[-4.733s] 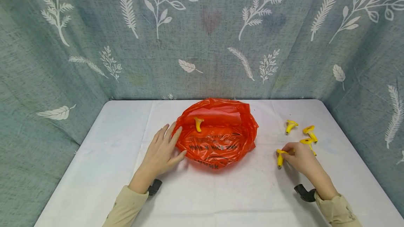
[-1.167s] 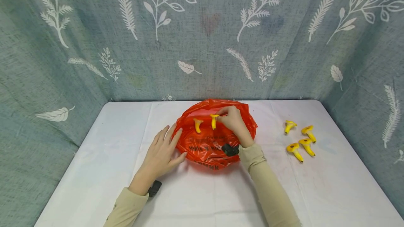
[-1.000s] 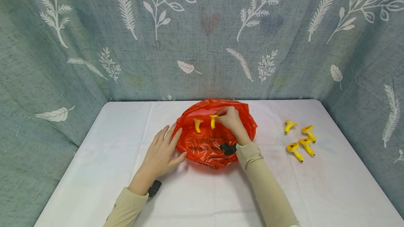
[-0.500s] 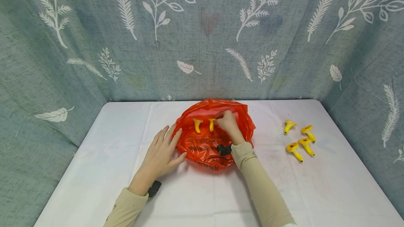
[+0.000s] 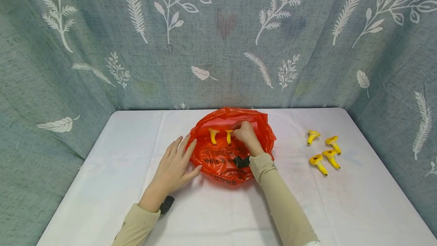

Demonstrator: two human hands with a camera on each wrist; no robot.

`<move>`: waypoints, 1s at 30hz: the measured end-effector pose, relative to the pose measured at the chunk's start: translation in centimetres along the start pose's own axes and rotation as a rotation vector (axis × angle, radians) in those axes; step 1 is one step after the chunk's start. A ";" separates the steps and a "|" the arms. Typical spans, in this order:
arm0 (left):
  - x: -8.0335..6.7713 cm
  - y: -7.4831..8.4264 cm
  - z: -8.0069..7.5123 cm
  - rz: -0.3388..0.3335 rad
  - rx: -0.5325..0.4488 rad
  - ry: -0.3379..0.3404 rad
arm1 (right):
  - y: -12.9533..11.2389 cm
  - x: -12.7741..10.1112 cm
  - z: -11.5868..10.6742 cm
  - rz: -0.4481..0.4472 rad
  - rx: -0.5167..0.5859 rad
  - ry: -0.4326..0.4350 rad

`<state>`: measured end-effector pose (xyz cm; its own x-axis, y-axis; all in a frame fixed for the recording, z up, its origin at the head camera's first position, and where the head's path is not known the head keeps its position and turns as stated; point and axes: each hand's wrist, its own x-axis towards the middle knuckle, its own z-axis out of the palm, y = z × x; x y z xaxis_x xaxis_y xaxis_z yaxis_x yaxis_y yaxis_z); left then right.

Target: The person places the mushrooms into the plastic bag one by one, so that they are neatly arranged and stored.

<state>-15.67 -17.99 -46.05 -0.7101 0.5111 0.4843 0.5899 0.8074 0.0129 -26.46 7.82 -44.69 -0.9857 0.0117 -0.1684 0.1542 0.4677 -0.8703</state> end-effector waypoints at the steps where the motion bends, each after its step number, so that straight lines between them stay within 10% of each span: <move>1: 0.0 0.0 0.0 0.000 -0.001 0.002 | 0.0 0.0 0.0 -0.002 -0.005 -0.003; 30: 0.0 -0.1 0.3 0.018 0.009 0.041 | -3.1 -3.5 -3.7 -0.137 -0.226 -0.081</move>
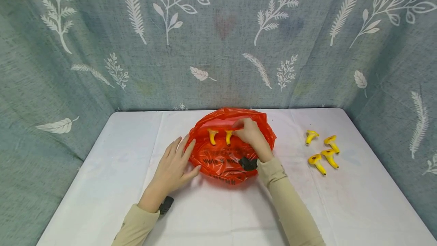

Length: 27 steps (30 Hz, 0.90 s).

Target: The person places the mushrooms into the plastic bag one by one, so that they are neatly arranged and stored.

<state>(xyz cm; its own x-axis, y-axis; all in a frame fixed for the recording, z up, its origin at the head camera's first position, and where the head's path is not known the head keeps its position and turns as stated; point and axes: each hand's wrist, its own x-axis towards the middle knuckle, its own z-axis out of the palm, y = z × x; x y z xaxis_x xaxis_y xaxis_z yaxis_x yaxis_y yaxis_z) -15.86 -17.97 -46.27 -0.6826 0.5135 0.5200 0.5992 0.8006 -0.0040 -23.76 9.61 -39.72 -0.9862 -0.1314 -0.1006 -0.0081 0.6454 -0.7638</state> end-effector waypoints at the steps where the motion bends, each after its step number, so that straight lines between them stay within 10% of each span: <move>1: 0.0 0.0 0.0 0.000 -0.002 0.000 | -0.1 -0.3 -0.3 -0.012 0.006 -0.002; 27: 0.0 -0.1 0.0 0.001 0.008 -0.003 | 1.1 -5.6 -7.0 -0.149 0.081 0.260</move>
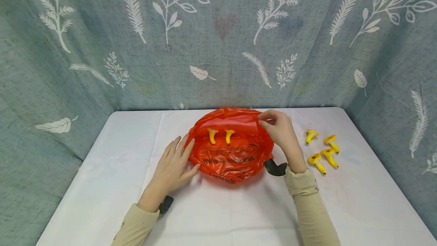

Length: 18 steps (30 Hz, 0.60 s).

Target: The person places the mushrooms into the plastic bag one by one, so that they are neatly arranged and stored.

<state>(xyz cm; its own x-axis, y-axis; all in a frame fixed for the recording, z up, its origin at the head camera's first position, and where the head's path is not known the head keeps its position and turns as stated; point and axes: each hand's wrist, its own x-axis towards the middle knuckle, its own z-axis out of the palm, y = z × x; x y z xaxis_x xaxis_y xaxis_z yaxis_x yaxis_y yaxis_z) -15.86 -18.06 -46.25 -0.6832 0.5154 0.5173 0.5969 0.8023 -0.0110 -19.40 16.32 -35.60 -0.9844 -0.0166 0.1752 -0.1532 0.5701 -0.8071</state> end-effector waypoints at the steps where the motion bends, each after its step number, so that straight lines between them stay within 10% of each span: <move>1: 0.0 0.0 0.0 -0.001 -0.001 -0.001 | 0.4 0.1 -0.2 -0.003 0.006 0.022; 18: -0.1 -0.1 0.0 -0.007 0.002 0.000 | 8.1 0.8 -4.1 0.200 0.007 0.298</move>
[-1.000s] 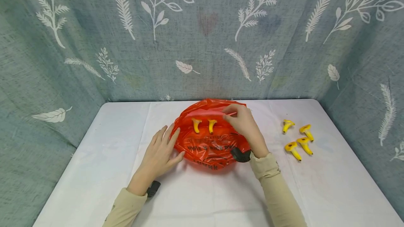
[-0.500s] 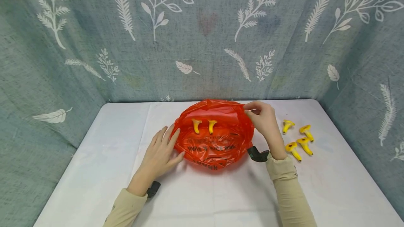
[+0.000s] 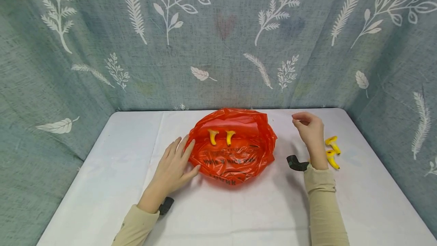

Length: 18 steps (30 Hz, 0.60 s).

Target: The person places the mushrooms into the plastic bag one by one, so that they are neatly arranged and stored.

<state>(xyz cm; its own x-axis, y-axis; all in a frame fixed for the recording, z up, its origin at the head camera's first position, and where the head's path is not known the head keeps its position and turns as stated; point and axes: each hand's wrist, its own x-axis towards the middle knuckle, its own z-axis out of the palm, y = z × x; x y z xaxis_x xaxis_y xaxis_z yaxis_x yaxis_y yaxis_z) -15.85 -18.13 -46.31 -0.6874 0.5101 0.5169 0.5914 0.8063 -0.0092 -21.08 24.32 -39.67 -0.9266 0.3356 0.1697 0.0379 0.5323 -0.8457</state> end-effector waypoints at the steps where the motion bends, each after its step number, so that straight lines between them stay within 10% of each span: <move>1: 0.0 0.0 0.0 0.000 -0.001 0.000 | 0.4 0.1 -0.1 0.021 0.005 0.018; 18: 0.0 0.0 0.0 -0.004 -0.004 -0.005 | 4.6 1.7 -1.9 0.302 -0.241 0.004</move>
<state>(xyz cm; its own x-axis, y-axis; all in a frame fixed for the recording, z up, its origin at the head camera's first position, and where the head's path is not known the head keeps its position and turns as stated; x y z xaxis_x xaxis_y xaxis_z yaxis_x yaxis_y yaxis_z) -15.86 -18.14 -46.32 -0.6917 0.5083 0.5130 0.5902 0.8072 -0.0039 -21.77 28.82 -42.32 -0.8589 0.5079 -0.0661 0.3960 0.5768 -0.7145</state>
